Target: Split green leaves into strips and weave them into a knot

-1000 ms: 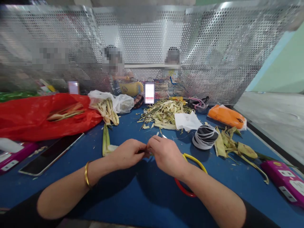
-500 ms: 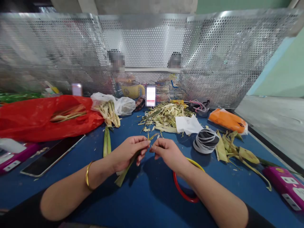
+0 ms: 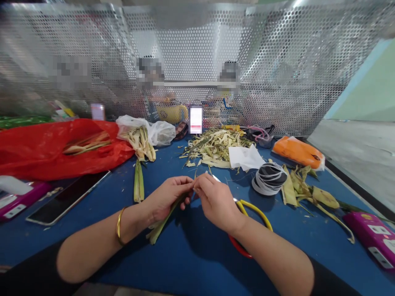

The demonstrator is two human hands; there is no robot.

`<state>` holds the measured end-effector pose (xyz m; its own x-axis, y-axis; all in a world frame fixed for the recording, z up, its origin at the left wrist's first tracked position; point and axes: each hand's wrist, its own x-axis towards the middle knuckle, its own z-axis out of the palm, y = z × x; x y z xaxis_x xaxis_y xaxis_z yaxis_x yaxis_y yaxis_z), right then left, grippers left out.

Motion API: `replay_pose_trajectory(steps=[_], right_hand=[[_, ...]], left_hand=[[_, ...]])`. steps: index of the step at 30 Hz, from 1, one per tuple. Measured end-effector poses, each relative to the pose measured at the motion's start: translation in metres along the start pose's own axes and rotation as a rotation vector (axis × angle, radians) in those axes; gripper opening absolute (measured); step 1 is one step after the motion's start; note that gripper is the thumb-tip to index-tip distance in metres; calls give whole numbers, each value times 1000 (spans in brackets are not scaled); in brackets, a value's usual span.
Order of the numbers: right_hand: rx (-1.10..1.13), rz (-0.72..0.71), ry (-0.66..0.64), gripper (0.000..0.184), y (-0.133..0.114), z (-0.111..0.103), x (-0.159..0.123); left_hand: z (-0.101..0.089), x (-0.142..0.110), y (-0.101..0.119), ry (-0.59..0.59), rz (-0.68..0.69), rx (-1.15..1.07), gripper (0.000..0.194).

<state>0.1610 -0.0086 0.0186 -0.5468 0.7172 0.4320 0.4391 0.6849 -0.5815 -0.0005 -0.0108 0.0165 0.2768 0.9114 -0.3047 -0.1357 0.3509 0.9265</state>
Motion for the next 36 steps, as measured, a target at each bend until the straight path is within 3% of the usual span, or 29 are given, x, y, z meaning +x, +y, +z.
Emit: replay_pose_trajectory(steps=[5,10,13,24,36], right_hand=[[208,150,-92,14,-1,4,1],[606,326,21,15,2,3,7],[696,366,64,20,4,1,10],[459,268,123,17,6,6,3],[370,250,131,13,7,6,3]], left_hand=[[0,1,-3,-10,15,69,23],[-2,1,1,-14,26,71,33],[-3,2,3,-18,-5,36,36],[-3,4,7,5,-86,-148,14],[1,4,5,29,-148,-191,16]])
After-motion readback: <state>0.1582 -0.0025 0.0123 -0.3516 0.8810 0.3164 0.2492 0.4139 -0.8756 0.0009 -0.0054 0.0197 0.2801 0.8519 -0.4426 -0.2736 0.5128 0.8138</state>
